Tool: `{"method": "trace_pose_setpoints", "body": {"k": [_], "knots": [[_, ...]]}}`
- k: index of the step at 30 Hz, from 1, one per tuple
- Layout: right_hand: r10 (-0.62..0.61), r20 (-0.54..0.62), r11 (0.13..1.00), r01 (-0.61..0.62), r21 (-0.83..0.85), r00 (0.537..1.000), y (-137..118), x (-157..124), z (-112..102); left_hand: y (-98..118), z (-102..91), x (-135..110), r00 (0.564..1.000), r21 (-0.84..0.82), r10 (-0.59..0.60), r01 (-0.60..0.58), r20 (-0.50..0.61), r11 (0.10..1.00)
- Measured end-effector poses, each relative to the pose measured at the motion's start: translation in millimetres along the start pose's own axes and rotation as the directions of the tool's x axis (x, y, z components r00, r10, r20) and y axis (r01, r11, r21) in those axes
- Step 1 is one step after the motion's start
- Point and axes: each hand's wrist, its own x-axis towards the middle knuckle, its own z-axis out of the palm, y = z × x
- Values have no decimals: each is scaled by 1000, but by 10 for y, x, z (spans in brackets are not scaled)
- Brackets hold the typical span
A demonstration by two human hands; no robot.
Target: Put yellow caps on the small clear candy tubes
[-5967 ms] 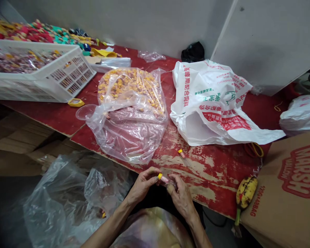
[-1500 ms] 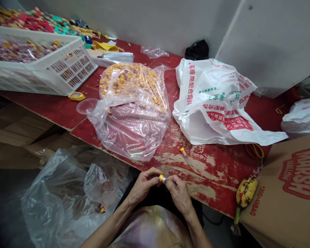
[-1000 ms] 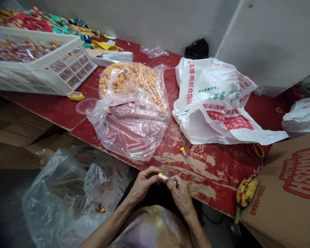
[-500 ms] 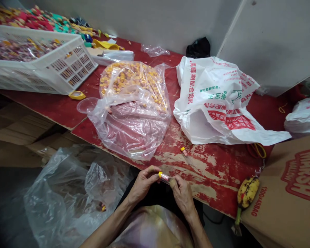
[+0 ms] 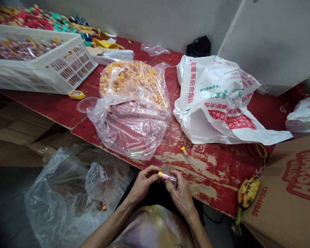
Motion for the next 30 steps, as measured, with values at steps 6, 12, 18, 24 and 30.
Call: {"method": "trace_pose_setpoints", "body": {"k": [6,12,18,24,30], "knots": [[44,5,999,-44,7,999,13,17,-8,-26,5,8,1000,2,-6,6,10,1000],[-38,-18,999,38,6,999,-21,14,-20,-23,-2,7,1000,-21,0,0,-21,1000],[0,-14,1000,0,1,1000,25,15,-27,-48,20,3,1000,-39,-13,13,-3,999],[-47,-24,999,47,5,999,14,2,-62,-37,14,17,1000,-39,-6,5,-12,999],[-17,-16,999,16,-49,1000,21,18,-64,-46,23,19,1000,-43,15,-14,2,999]]}}
